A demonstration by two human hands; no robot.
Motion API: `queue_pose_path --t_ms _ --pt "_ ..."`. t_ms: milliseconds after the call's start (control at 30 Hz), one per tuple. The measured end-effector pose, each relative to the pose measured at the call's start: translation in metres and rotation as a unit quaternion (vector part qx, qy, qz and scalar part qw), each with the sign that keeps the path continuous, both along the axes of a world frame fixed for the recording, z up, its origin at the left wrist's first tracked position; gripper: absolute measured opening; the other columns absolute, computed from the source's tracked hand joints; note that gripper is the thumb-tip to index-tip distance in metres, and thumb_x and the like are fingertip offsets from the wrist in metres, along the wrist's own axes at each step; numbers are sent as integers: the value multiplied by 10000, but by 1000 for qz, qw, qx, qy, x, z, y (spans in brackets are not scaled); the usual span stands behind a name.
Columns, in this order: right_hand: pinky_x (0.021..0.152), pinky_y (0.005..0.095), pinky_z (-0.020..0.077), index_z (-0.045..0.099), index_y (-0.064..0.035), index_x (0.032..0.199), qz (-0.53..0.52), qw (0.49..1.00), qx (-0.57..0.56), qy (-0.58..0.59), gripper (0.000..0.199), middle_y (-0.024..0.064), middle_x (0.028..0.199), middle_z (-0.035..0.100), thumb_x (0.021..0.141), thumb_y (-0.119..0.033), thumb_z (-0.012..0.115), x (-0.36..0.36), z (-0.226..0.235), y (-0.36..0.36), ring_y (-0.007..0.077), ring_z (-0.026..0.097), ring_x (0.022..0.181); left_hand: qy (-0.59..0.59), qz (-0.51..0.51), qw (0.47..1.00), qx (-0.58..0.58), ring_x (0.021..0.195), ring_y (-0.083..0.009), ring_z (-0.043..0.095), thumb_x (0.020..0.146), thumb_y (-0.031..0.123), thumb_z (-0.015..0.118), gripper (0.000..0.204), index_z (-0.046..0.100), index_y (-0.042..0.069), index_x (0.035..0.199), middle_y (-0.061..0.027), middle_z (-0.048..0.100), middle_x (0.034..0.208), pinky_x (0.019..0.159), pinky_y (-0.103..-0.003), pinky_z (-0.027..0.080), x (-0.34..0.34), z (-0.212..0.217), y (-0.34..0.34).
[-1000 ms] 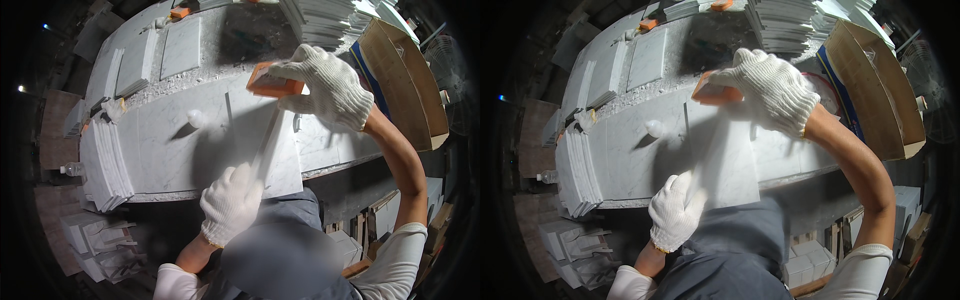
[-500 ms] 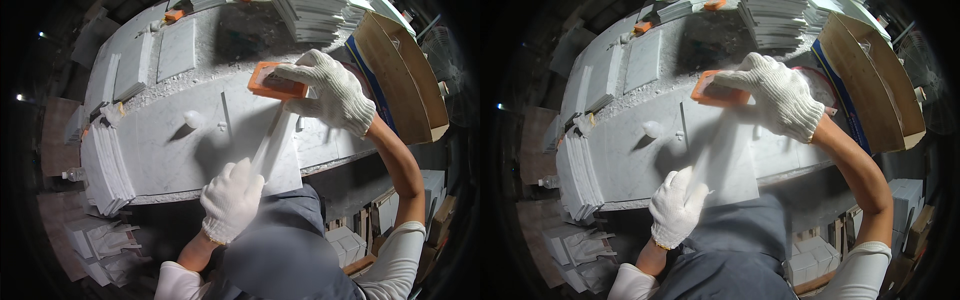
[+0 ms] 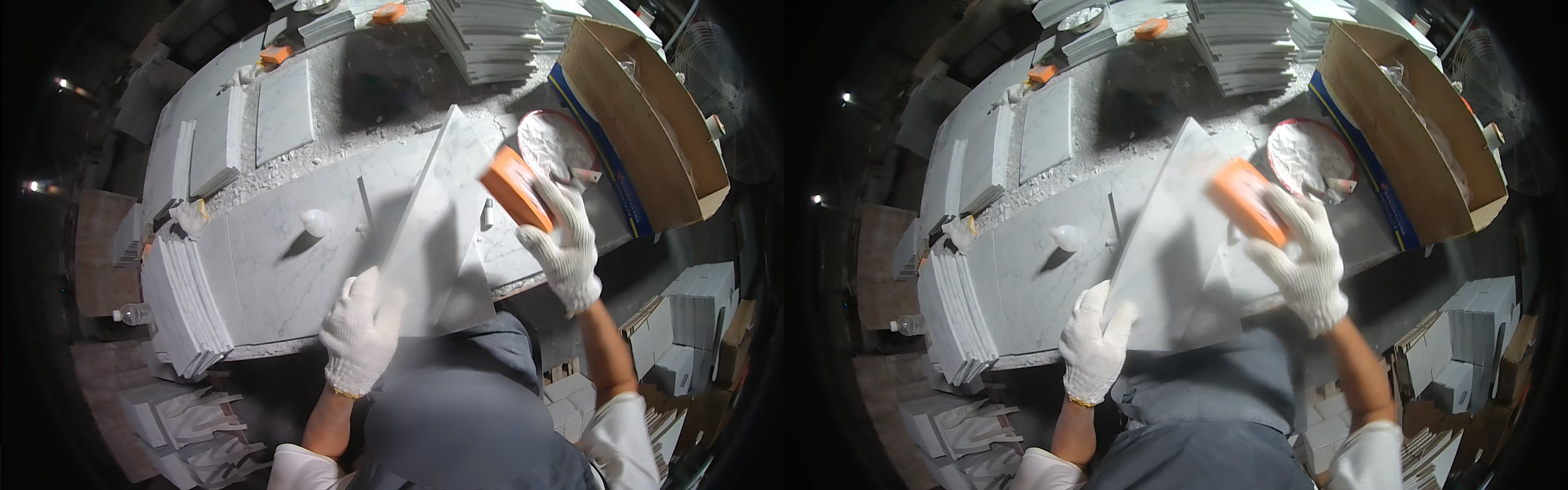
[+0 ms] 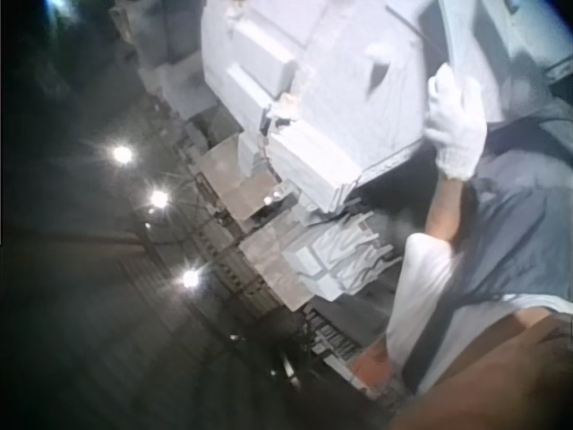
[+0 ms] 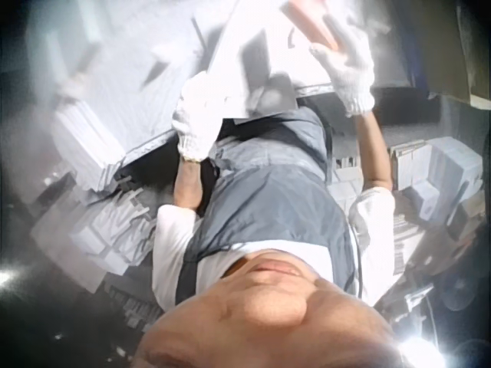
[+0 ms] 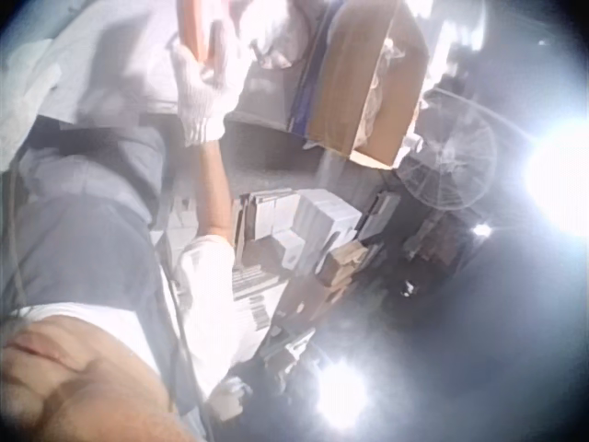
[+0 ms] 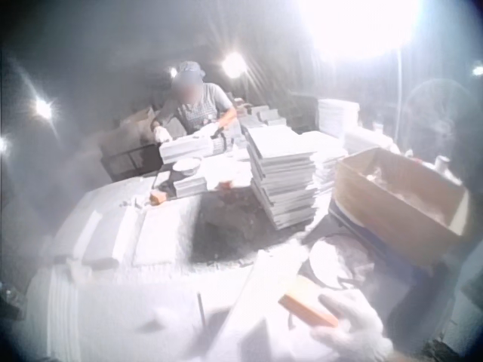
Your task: The person applies a white paste to the edges of a rectangular stone tile using a small tool, then smooths and wipes the edges with a cloth and an orange block. The person repeats this process on multiple tiles, flipping them over to treat different edges and stacking finished pieces.
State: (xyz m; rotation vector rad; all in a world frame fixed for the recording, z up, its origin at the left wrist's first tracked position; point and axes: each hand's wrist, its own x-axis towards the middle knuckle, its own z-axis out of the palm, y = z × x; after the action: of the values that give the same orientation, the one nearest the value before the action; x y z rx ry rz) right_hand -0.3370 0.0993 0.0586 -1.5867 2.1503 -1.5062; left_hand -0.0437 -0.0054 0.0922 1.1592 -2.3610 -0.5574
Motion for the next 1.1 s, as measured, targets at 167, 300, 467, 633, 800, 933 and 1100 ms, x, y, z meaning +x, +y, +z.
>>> queue_pose_path --t_ms 167,300,467,633,800,933,1100 --pt "972 385 552 648 -91 1404 -178 975 133 2 702 173 1269 627 758 -212 896 22 -58 31 309 645 1169 18 39 994 96 1127 -371 655 923 196 720 417 646 -22 1271 -228 701 1152 971 -445 510 8 -8 -7" --pt "1044 436 514 641 -114 1407 -216 943 178 181 726 197 1382 598 766 -351 886 21 -64 39 371 621 1222 32 26 987 154 995 -261 680 916 159 717 393 649 -36 1250 -170 712 1093 924 -377 528 12 -13 -18" --pt "1083 450 492 682 -78 1354 -165 964 -34 208 591 207 1447 583 872 -396 808 28 -40 18 382 601 1278 134 31 954 266 876 -122 651 943 118 718 331 653 -57 1216 -78 699 1052 815 -284 538 19 -26 -29" --pt "1165 498 380 576 -138 1413 44 961 123 246 623 132 1504 526 918 -507 660 80 -31 -27 361 436 1446 140 76 917 366 941 -160 640 940 192 727 365 651 -57 1196 -105 719 1021 880 -316 508 39 -34 -24" --pt "1237 505 281 448 -132 1535 270 924 174 209 748 132 1605 428 973 -612 556 111 -42 -83 313 319 1537 125 96 890 428 809 -118 579 953 228 720 292 670 -17 1103 -52 690 909 775 -315 495 51 -59 -6" --pt "1281 463 212 417 -104 1567 170 920 243 257 680 116 1660 369 1045 -537 454 97 -47 -141 309 296 1557 83 93 900 418 833 -70 550 973 191 712 280 669 -34 1134 -3 647 910 744 -273 466 51 -75 5" --pt "1301 496 81 320 -112 1623 210 879 304 300 783 131 1697 299 1041 -635 355 116 -62 -158 305 190 1597 33 99 911 399 840 -133 575 945 284 716 352 682 -12 1132 -65 677 925 778 -314 477 53 -73 3"
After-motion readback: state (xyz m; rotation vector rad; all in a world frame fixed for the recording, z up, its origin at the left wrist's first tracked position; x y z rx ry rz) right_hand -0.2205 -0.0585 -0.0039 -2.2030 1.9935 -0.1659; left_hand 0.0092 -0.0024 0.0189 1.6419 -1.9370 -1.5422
